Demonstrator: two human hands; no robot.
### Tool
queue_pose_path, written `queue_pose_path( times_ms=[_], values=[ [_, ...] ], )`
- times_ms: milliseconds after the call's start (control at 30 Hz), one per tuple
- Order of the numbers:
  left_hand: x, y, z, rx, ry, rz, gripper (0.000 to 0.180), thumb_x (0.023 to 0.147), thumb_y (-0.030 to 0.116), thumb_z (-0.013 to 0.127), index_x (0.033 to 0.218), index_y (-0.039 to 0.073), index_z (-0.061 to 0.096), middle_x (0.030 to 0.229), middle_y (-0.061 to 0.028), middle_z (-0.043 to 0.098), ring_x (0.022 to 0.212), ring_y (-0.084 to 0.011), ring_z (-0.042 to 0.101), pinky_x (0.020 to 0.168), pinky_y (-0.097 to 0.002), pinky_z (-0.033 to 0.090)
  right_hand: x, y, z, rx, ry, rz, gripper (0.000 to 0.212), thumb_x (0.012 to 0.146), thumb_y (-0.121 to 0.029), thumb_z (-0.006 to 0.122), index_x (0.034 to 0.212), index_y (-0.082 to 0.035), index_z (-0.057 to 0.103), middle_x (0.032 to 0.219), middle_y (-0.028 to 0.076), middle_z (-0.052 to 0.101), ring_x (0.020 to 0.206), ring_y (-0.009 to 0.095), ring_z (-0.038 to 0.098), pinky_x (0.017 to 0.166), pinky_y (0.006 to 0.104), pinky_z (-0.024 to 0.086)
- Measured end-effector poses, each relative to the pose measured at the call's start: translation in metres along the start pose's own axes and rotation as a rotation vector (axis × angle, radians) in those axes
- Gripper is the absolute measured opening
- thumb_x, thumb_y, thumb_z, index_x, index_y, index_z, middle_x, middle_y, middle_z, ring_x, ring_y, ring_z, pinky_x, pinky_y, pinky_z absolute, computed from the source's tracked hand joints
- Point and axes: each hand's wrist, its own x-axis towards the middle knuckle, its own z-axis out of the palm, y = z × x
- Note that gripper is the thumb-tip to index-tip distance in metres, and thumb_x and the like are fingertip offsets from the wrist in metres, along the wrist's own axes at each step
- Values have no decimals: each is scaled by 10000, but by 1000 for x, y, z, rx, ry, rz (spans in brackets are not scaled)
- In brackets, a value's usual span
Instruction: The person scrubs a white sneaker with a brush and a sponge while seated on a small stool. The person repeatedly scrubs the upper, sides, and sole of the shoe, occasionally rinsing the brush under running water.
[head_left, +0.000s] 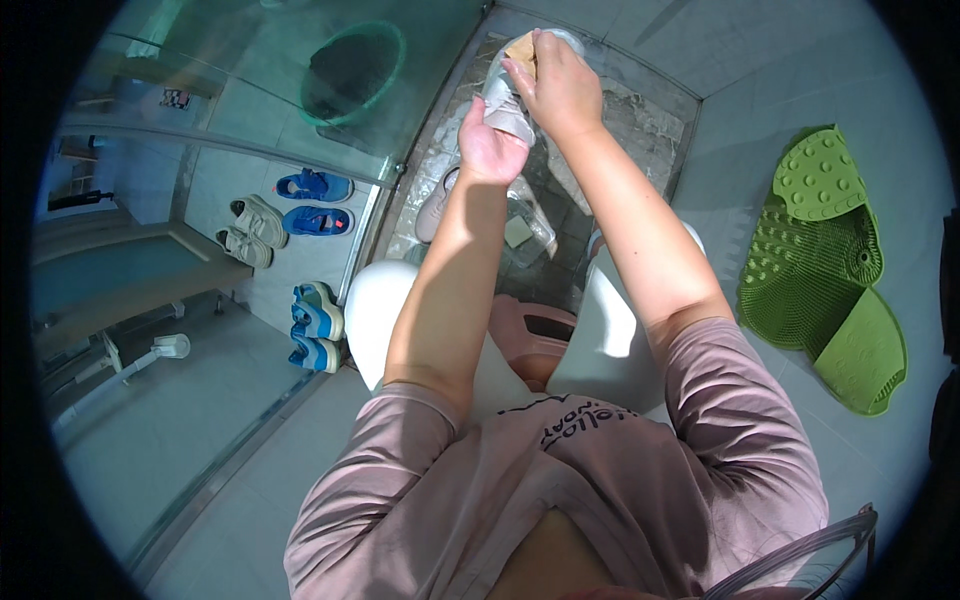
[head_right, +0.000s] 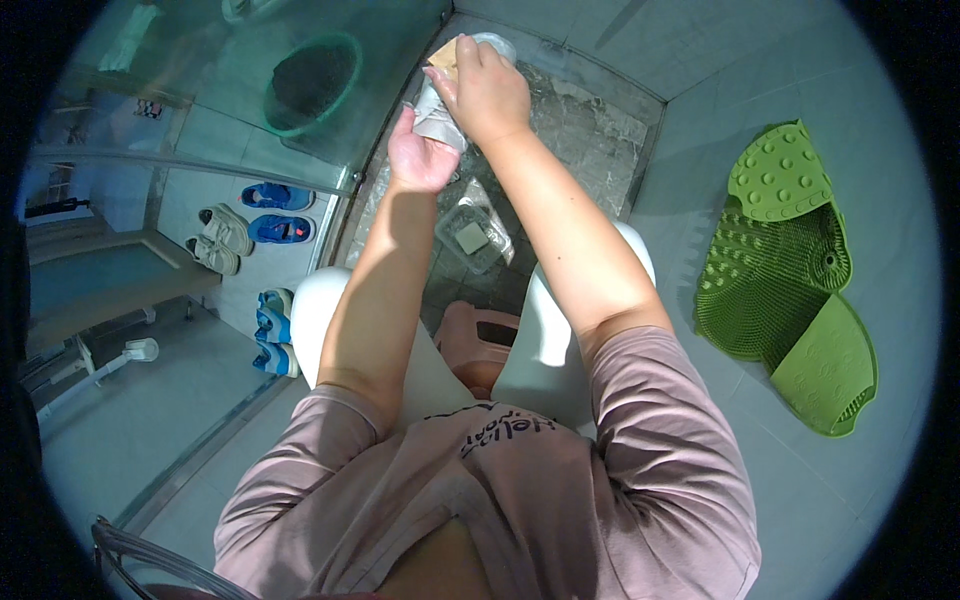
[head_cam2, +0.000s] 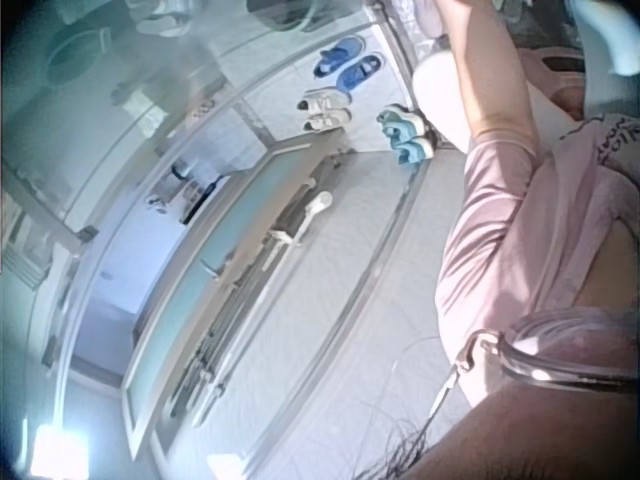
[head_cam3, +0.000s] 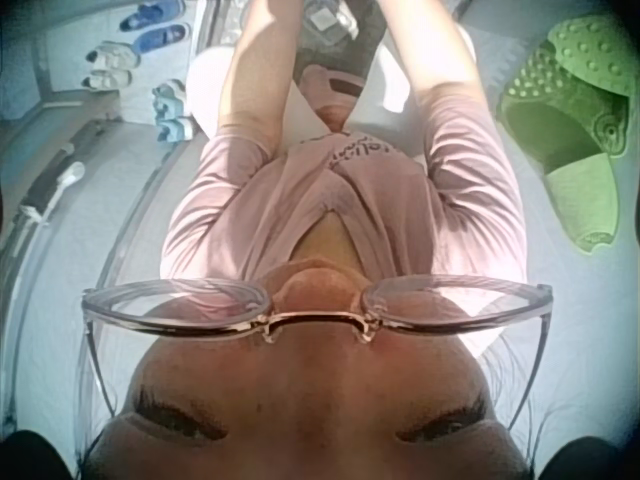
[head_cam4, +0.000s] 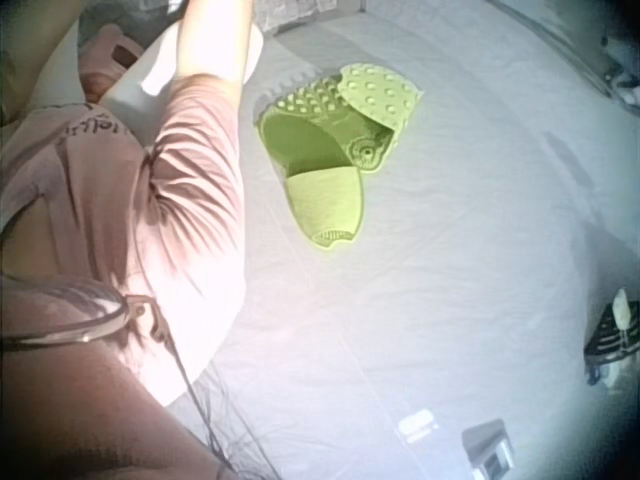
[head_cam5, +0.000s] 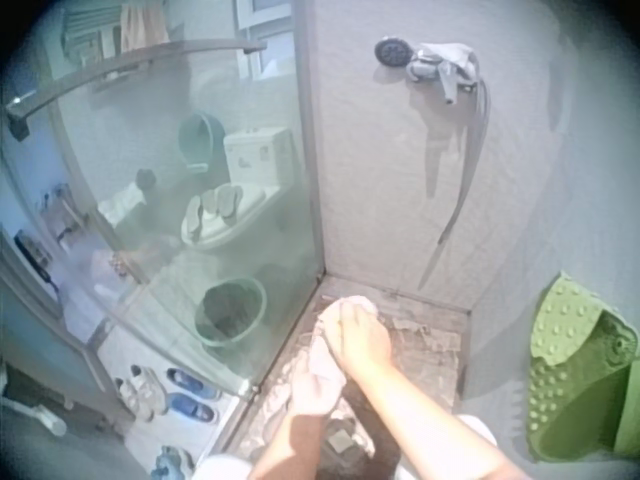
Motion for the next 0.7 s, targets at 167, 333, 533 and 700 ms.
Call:
queue_pose_path(
  times_ms=[167,333,533,700],
  values=[
    [-2,7,6,-1,101,25,590,1045,398,164,1376,3,452,1379,-121,537,1317,-256,471,1138,-396,326,-1,-6,-2,45,-51,-13,481,847,-454,661,1071,-39,569,917,156,646,827,353,658,650,441,542],
    [-4,5,2,-111,159,-47,603,1038,424,183,1339,-7,477,1329,-151,561,1273,-294,506,1120,-412,349,-27,-14,13,73,-381,31,431,886,-420,616,1063,-39,518,914,195,647,823,400,648,685,474,530],
    [5,17,-11,-66,132,7,591,1028,429,208,1305,3,509,1295,-150,579,1234,-313,528,1085,-436,384,-9,-10,5,224,-429,105,434,894,-445,604,1018,-41,506,904,228,666,839,425,645,681,496,505],
    [1,12,-20,145,250,28,573,1008,411,226,1287,7,522,1289,-175,577,1220,-336,536,1075,-463,398,-35,-24,17,214,-579,27,505,885,-406,615,1171,-9,490,927,247,666,871,412,661,725,498,530]
  ],
)
